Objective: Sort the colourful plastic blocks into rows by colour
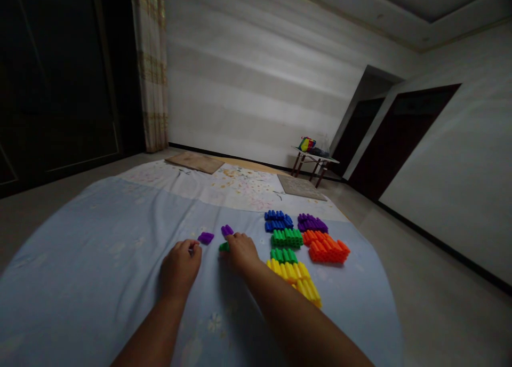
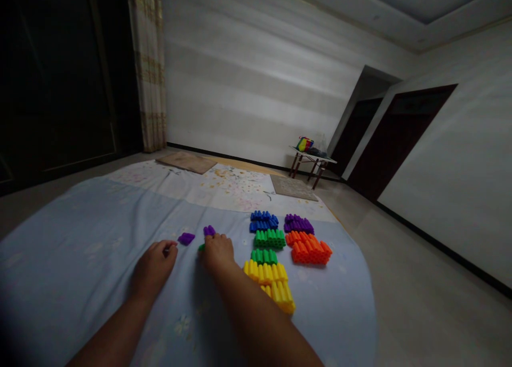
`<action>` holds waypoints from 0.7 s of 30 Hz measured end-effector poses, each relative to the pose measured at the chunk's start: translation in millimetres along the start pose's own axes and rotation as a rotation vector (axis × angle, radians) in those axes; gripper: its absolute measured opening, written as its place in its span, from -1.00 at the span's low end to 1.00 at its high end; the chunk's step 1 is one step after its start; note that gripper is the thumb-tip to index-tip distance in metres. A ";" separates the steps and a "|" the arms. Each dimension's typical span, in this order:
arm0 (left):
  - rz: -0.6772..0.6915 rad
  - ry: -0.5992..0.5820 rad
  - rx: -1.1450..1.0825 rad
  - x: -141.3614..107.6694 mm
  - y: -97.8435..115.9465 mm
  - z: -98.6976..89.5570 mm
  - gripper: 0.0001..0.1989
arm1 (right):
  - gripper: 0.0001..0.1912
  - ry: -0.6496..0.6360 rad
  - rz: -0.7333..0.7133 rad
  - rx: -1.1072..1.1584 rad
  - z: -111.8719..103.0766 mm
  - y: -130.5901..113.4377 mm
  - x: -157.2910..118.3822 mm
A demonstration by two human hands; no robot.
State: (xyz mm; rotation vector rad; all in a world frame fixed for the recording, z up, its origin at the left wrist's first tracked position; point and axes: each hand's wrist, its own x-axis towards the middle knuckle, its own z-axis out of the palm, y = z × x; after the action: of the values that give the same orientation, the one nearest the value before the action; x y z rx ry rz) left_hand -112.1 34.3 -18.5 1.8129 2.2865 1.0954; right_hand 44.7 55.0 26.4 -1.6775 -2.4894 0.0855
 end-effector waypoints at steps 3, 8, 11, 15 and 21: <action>0.000 0.003 -0.008 0.6 0.9 -0.5 -0.73 | -0.63 -0.024 -0.048 -0.004 0.0 1.4 -1.5; -0.002 -0.002 0.000 0.3 1.5 -1.5 -0.73 | -0.55 -0.036 -0.144 0.073 -6.0 6.5 -14.7; -0.001 -0.003 0.015 -0.3 1.5 -1.2 -0.72 | -0.54 -0.058 -0.206 0.118 -11.5 8.3 -26.1; 0.016 0.001 0.007 -0.1 1.4 -0.9 -0.73 | -0.54 -0.011 -0.195 0.140 -14.6 8.4 -31.8; 0.005 -0.021 -0.013 2.0 0.3 -1.6 -0.73 | -0.60 0.014 -0.097 0.062 -4.4 6.6 -19.1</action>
State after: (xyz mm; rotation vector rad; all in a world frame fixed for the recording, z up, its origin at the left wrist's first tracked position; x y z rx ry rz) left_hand -113.1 35.2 -16.4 1.8174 2.2596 1.0842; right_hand 58.4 39.7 28.4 -1.5257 -2.5264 0.1387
